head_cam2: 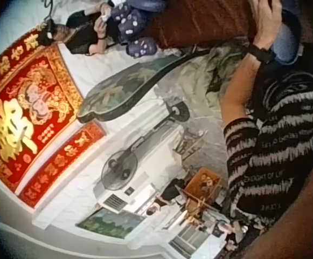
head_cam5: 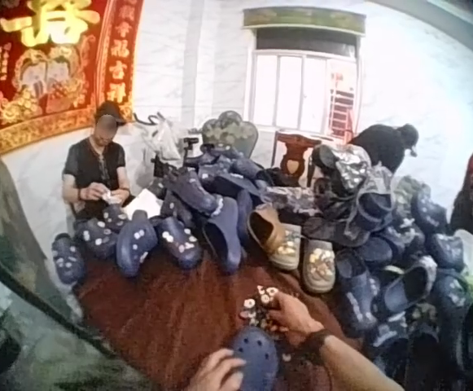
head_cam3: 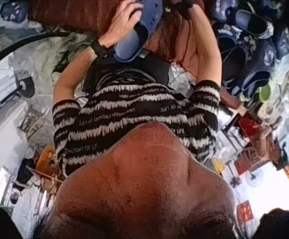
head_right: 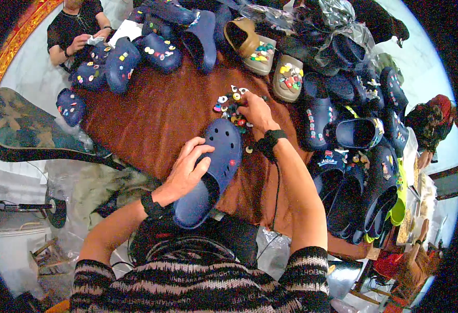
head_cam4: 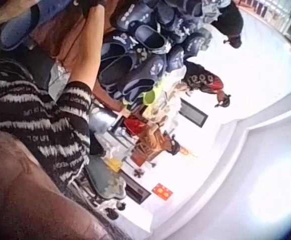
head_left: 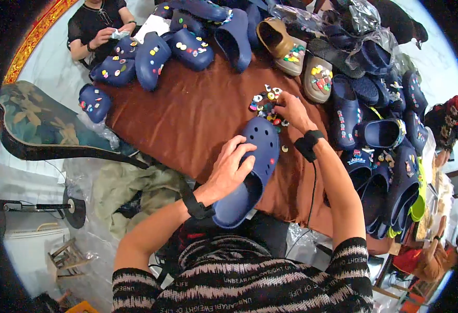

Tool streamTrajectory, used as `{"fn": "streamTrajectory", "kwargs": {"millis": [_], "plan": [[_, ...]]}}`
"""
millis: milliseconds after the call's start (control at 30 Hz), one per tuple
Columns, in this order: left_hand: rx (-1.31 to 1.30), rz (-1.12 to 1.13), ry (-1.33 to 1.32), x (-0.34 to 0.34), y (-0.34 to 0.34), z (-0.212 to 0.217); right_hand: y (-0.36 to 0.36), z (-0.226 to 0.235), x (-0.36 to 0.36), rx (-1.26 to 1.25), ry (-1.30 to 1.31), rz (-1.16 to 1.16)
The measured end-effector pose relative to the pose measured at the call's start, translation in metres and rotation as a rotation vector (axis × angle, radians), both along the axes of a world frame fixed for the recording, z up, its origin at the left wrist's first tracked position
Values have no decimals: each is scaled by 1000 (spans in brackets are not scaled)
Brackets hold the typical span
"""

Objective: Attaching decorative charms to the holes of blue clog shoes.

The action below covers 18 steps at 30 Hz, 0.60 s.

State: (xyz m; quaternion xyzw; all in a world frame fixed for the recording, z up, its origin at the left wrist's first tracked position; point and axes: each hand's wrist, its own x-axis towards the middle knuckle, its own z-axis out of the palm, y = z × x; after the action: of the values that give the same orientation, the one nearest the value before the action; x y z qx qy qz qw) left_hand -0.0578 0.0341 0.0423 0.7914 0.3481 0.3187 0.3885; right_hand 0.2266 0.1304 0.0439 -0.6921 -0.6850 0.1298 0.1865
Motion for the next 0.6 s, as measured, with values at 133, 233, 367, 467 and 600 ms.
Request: {"fn": "streamTrajectory", "kwargs": {"millis": [133,233,367,467,600], "plan": [[7,-16,-17,3,1,-2,-11,-20,26,190,171,-47],[9,-15,-18,2,1,-4,-14,-24,34,-57,549,-184],[23,-25,-13,3,1,-3,-19,-28,40,-90,793,-171],[22,-19,-17,3,0,-5,-30,-24,30,-82,1025,-217],[20,-13,-16,1,0,-5,-48,-11,12,-78,1176,-254]]}}
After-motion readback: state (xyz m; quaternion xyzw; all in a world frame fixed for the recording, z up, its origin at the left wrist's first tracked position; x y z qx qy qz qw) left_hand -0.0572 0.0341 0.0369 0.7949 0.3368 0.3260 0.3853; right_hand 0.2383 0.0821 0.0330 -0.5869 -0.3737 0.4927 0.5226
